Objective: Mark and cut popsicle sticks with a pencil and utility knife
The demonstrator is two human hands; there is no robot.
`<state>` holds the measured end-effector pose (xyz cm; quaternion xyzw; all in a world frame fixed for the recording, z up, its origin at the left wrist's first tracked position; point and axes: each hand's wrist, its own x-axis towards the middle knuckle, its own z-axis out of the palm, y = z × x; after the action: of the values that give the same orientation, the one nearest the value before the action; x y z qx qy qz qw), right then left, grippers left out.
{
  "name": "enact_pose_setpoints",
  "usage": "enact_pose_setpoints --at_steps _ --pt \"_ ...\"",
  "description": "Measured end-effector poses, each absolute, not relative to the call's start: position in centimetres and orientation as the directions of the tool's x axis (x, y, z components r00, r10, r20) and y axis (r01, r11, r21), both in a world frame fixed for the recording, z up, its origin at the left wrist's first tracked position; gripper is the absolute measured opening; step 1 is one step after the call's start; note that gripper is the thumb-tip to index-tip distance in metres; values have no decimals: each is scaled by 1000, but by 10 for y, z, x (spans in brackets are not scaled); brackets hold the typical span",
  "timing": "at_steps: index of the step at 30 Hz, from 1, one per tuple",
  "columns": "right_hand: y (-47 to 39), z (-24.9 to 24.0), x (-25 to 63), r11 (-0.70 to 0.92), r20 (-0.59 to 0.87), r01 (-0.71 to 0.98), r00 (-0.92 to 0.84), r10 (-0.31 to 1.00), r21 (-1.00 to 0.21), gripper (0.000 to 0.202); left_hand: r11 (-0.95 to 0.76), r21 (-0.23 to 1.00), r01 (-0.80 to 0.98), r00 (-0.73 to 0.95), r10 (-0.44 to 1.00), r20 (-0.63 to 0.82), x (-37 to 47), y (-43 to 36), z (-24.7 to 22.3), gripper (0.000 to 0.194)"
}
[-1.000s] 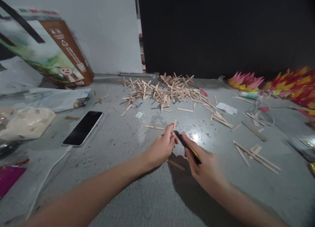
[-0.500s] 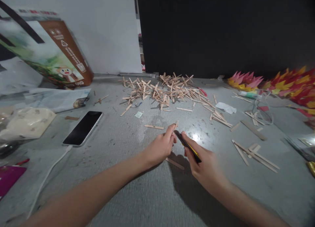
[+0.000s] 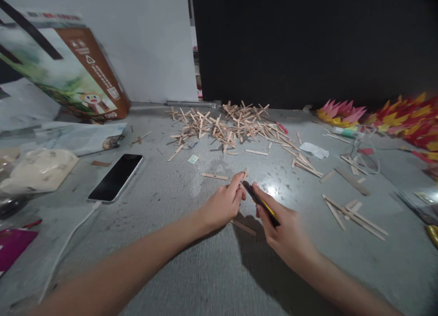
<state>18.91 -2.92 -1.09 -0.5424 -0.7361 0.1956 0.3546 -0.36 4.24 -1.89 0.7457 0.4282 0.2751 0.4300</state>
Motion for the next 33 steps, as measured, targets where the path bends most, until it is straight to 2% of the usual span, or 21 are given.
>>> enact_pose_setpoints --at_steps 9,15,18,26,30,33 --pt "-28 -9 190 318 284 668 -164 945 -673 49 -256 884 390 468 882 49 -4 42 -20 47" --pt "-31 -6 186 297 282 650 -132 950 -699 47 -307 873 380 436 891 123 -7 41 -16 63" --pt "-33 -5 185 302 282 642 -137 950 -705 47 -336 861 380 440 885 151 -6 41 -17 63" --pt "-36 -6 183 237 237 635 -87 968 -736 47 -185 944 273 422 905 55 2 36 -19 62" --pt "-37 -2 184 235 228 628 -93 969 -742 48 -104 978 179 383 923 29 3 37 -19 71" --pt "-37 -1 185 247 247 631 -91 965 -736 47 -114 976 184 384 923 36 1 38 -19 71"
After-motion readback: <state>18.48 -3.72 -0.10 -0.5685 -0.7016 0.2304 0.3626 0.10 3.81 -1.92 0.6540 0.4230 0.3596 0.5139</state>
